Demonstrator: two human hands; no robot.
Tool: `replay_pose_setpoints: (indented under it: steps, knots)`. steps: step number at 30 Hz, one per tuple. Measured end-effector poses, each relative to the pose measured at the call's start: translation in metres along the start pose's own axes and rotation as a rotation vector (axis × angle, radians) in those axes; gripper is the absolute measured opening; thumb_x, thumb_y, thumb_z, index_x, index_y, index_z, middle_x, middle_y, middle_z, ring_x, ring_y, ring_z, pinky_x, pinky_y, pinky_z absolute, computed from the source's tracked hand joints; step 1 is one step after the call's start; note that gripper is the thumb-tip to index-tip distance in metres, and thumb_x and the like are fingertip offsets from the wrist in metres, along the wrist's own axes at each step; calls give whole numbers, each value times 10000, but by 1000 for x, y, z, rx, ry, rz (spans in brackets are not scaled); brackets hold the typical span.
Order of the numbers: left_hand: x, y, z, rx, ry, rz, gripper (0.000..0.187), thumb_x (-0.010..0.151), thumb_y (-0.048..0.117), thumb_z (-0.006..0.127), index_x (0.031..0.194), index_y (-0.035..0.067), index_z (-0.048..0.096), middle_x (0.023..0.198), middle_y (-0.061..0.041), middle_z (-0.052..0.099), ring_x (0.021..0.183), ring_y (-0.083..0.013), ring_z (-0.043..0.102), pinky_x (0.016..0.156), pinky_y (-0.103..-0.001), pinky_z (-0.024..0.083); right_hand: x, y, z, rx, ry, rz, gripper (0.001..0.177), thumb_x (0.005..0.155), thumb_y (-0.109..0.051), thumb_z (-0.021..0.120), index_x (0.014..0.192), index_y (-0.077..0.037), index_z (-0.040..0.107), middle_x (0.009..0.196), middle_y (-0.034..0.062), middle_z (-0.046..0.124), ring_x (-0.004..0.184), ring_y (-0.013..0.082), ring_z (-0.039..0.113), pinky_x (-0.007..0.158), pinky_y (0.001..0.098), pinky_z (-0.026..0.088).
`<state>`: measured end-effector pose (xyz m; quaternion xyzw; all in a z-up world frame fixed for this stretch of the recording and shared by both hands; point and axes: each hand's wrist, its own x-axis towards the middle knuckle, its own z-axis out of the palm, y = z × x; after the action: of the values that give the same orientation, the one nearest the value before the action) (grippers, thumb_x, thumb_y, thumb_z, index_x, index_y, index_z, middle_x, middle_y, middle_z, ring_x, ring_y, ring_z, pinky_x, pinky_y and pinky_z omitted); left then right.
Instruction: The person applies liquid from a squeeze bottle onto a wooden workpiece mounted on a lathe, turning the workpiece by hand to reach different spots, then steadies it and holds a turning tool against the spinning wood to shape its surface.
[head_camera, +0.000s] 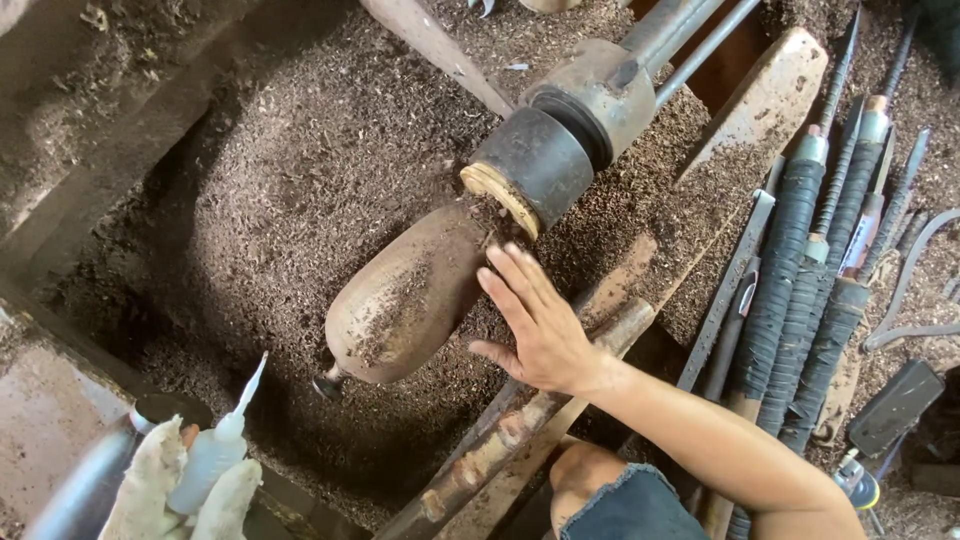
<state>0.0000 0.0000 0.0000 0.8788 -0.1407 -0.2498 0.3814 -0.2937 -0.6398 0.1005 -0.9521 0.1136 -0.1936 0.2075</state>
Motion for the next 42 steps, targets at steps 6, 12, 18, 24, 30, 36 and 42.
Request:
replay_pose_setpoints:
  steps: [6, 12, 18, 24, 30, 36, 42]
  knots:
    - [21, 9, 2, -83, -2, -103, 372, 1023, 264, 617, 1270, 0, 526, 1088, -256, 681, 950, -294, 735, 800, -370, 629, 33, 10, 17, 126, 16, 94, 974, 1026, -654, 469, 1646, -8, 86, 1717, 242, 95, 1619, 414, 133, 1348, 561, 178]
    - [62, 29, 3, -141, -37, -178, 396, 1026, 278, 606, 1282, -10, 517, 1082, -254, 680, 941, -294, 735, 795, -376, 629, 63, -13, 14, 159, -109, -185, 1027, 985, -769, 302, 1629, -17, 27, 1684, 228, 54, 1590, 370, 71, 1325, 508, 108]
    - [121, 42, -28, -216, -54, -271, 419, 1028, 292, 595, 1294, -20, 509, 1076, -252, 680, 931, -294, 735, 790, -381, 629, 39, -19, 28, 130, 13, -335, 855, 1131, -592, 342, 1689, -110, -91, 1767, 116, -118, 1645, 246, -103, 1350, 437, 17]
    - [162, -21, -48, -287, -52, -372, 443, 1031, 306, 584, 1306, -31, 500, 1069, -249, 680, 921, -294, 734, 784, -387, 628, 57, 27, 17, 161, 54, -18, 956, 1078, -744, 301, 1650, -7, 96, 1701, 225, 199, 1619, 332, 218, 1354, 462, 212]
    - [184, -61, -45, -362, -59, -454, 467, 1034, 320, 573, 1318, -41, 492, 1063, -247, 679, 912, -294, 734, 779, -393, 628, 66, -17, -17, -25, -425, -127, 1105, 826, -816, 334, 1528, 32, 248, 1606, 222, 297, 1536, 366, 277, 1311, 491, 214]
    - [146, -35, -14, -429, -67, -541, 491, 1036, 334, 562, 1330, -52, 484, 1056, -245, 679, 902, -295, 734, 774, -398, 628, 59, -33, 20, -74, -493, -500, 963, 1012, -738, 303, 1611, 5, 178, 1695, 216, 161, 1581, 341, 159, 1300, 493, 132]
    - [-2, 380, 118, 174, 139, 83, 659, 915, 117, 672, 1477, -133, 435, 1165, -301, 662, 1027, -327, 724, 980, -405, 575, 121, -3, -28, -162, -765, -413, 1014, 951, -783, 327, 1620, -33, 196, 1697, 158, 208, 1589, 310, 148, 1333, 476, 140]
